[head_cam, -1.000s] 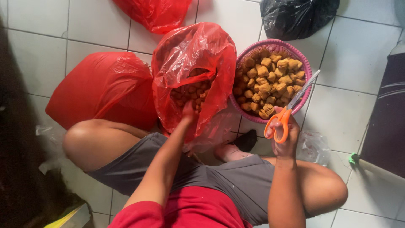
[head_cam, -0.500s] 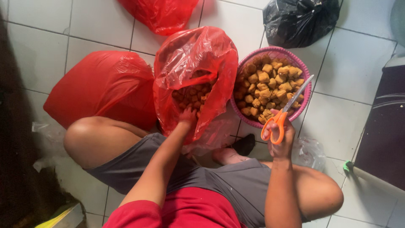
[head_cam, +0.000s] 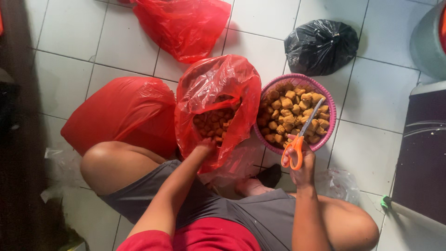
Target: The person sits on the floor and uses orange-handled scissors to cut small, brown, fried food items taken from a red plastic bag. The cut pieces are placed into a pink plastic basket. The person repeatedly picks up items, cuts them, and transfers them to the basket.
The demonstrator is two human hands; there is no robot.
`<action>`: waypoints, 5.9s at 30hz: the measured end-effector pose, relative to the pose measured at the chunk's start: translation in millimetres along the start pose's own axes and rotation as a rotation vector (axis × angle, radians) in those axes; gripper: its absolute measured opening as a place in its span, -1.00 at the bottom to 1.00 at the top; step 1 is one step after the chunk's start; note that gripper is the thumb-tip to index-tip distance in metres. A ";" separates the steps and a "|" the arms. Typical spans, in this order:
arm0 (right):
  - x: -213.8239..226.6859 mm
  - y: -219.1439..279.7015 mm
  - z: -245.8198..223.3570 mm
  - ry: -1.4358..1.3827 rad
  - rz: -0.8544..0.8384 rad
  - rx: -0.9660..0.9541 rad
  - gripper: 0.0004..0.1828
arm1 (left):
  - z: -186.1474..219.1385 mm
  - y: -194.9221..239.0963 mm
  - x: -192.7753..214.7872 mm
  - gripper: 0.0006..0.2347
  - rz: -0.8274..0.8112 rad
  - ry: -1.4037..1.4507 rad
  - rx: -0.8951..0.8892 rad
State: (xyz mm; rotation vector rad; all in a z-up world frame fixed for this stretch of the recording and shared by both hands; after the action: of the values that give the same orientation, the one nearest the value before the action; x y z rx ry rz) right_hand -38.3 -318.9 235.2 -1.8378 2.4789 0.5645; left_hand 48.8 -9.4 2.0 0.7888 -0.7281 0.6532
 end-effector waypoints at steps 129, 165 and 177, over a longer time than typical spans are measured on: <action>-21.8 2.7 16.4 0.111 -0.048 -0.202 -0.37 | 8.6 -11.1 44.9 -0.84 0.375 0.036 0.263; -17.1 12.0 26.1 0.176 -0.070 -0.265 -0.48 | -37.7 -11.9 35.1 -0.72 -0.084 -0.064 0.453; -49.1 13.7 16.7 -0.124 -0.417 -0.193 -0.39 | 146.9 -29.3 131.0 -0.70 0.112 1.680 0.132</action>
State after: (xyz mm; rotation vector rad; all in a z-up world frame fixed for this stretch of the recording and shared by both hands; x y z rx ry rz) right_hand -39.0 -265.3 233.9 -2.2227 1.9386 0.8806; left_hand 99.0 -111.6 165.2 0.1047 0.8186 1.1725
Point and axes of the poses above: each hand's wrist, its own y-axis away from the middle knuckle, its own x-axis out of the back of the hand, z = x × y, the point moved 7 cm from there along -y, towards the middle knuckle, and after that the axes turned 12 degrees about y, right-handed, at the moved point
